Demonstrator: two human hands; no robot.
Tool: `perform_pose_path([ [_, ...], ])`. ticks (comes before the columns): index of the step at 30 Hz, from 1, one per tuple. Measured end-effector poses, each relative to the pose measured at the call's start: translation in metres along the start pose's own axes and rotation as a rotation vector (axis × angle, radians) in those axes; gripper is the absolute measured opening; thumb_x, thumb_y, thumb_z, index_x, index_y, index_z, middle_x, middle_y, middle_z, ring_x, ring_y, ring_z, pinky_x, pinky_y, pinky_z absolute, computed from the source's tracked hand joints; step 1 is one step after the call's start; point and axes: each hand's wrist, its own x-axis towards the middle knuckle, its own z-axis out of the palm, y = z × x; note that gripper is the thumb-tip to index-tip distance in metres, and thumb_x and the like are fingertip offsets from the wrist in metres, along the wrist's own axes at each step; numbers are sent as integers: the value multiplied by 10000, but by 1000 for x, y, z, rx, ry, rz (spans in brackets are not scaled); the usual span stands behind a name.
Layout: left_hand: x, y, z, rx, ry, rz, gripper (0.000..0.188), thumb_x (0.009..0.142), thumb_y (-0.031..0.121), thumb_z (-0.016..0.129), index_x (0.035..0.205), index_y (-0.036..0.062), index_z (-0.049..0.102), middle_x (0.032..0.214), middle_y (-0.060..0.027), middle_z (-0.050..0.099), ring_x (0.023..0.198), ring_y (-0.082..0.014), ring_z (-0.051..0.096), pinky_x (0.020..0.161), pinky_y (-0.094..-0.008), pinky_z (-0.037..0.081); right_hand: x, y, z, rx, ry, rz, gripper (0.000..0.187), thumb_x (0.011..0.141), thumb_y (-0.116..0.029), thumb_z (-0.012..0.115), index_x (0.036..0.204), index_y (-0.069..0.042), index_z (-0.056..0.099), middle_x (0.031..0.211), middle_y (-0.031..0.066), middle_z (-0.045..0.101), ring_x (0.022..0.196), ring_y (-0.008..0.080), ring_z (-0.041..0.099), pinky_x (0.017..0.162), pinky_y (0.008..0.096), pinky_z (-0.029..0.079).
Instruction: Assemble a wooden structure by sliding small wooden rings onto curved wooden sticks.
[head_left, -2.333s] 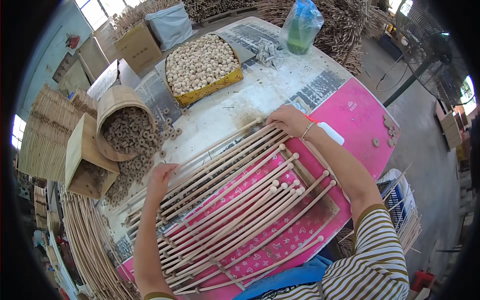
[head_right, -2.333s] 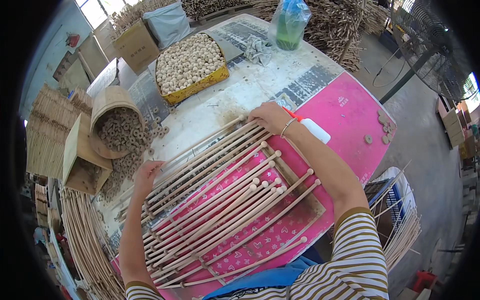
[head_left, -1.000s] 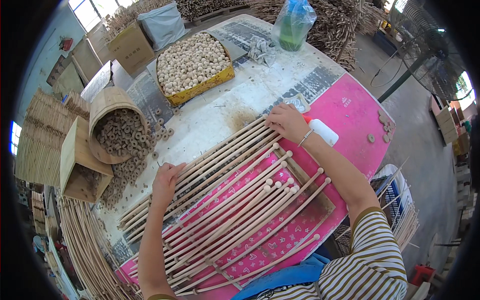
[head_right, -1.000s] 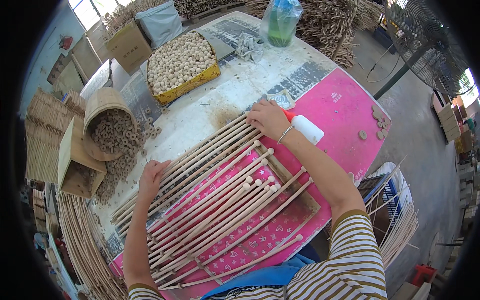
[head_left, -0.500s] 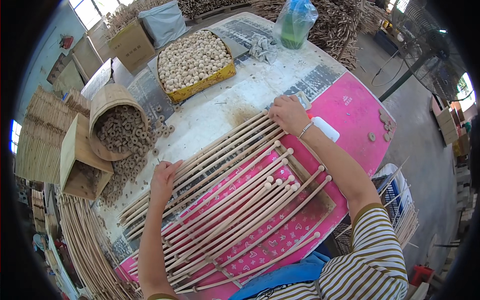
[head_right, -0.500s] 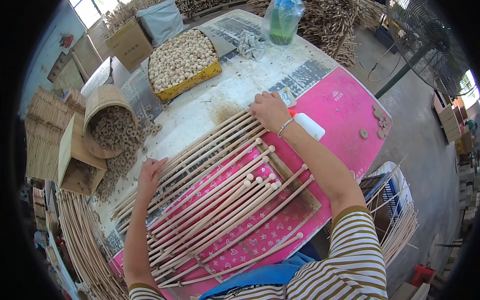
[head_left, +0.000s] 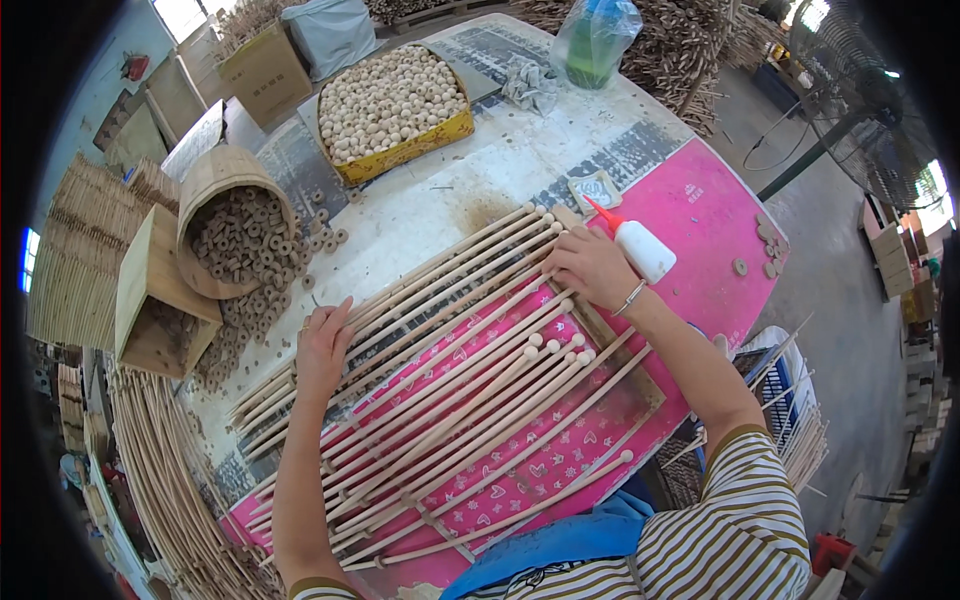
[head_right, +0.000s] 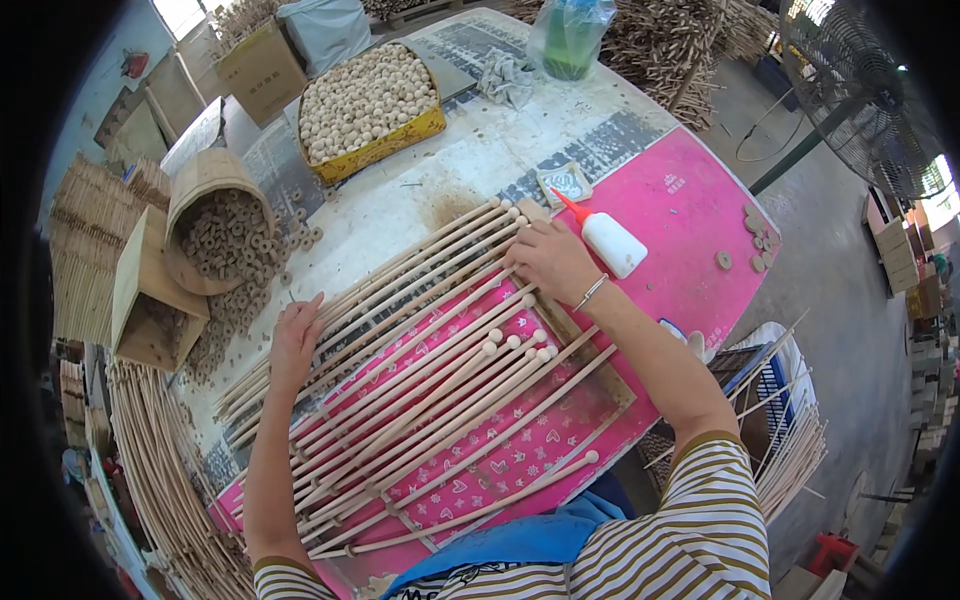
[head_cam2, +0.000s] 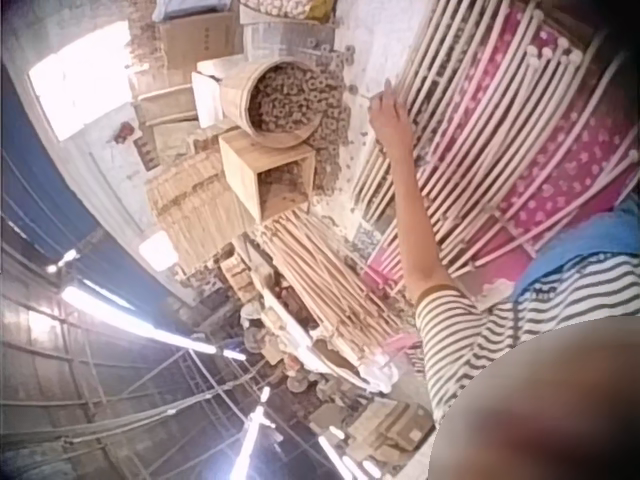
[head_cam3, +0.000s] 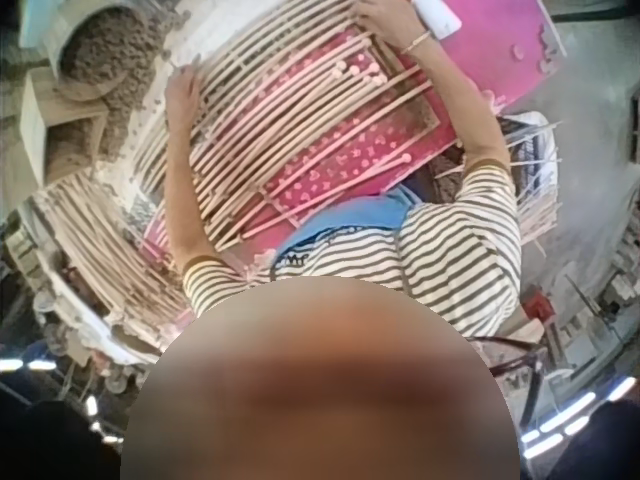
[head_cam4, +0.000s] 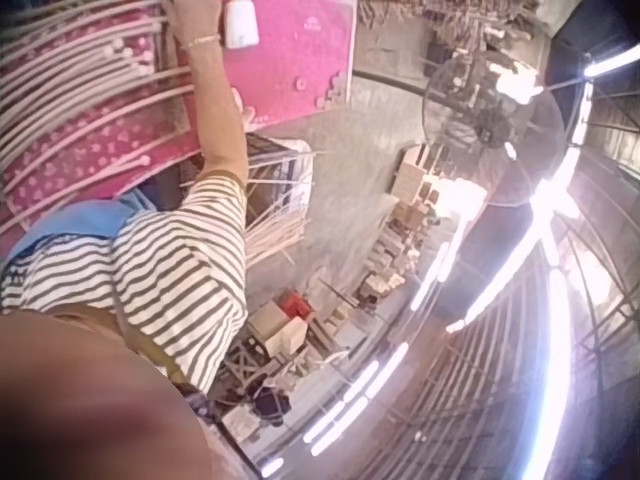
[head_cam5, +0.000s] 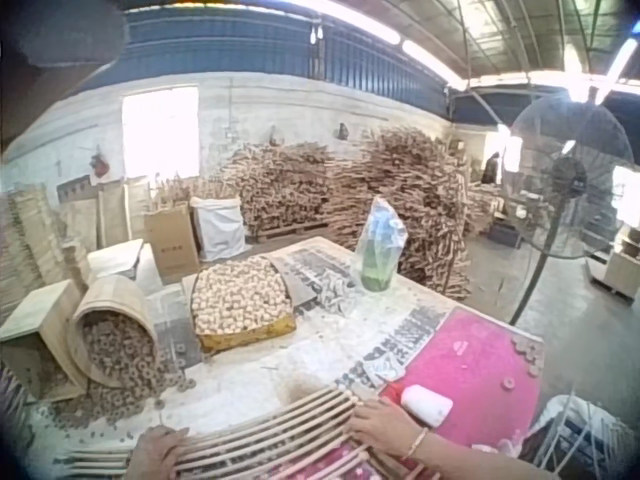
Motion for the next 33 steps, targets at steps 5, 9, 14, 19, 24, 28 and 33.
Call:
perform_pose_path([
  [5,-23,22,-6,85,10,-1,565,914,212,686,1455,132,545,1338,-102,582,1213,-329,546,1025,-462,404,-14,14,-9,-152,69,114,112,790,-139,724,888,-160,674,938,14,587,1008,228,571,874,388,423],
  [9,-55,62,-6,104,4,120,570,871,229,734,1410,124,583,1310,-106,594,1185,-321,557,1007,-470,412,-15,12,-12,-114,163,105,114,811,-135,757,901,-126,688,894,37,611,908,243,597,815,384,432],
  [14,-99,87,-6,94,1,132,450,820,151,757,1266,142,697,1112,-83,614,1029,-298,577,880,-422,455,-45,6,-27,284,109,400,166,846,-170,770,983,-98,710,846,78,622,776,266,612,773,378,492],
  [19,-115,86,-9,114,31,119,435,806,101,756,1237,140,710,1051,-73,607,966,-286,582,821,-416,457,-55,-8,-27,85,20,140,236,795,-101,754,1022,-111,687,981,67,596,959,285,584,853,410,483],
  [24,-111,87,-4,175,25,104,379,821,68,737,1194,124,702,1033,-74,601,971,-303,589,831,-430,479,-49,0,-5,20,149,157,185,779,-103,762,924,-125,650,944,52,579,945,266,590,838,408,474],
  [28,-116,83,2,198,132,36,363,839,68,729,1197,106,684,1087,-96,607,1004,-316,596,845,-436,483,-42,-7,-2,-35,192,170,155,786,-105,750,872,-131,624,926,49,569,935,257,584,832,405,459],
  [33,-129,106,1,56,125,-31,441,841,112,746,1274,90,659,1141,-106,603,1043,-325,585,885,-444,471,-48,-12,-9,-148,212,224,136,786,-105,752,867,-125,644,925,42,583,934,251,595,818,401,469],
])
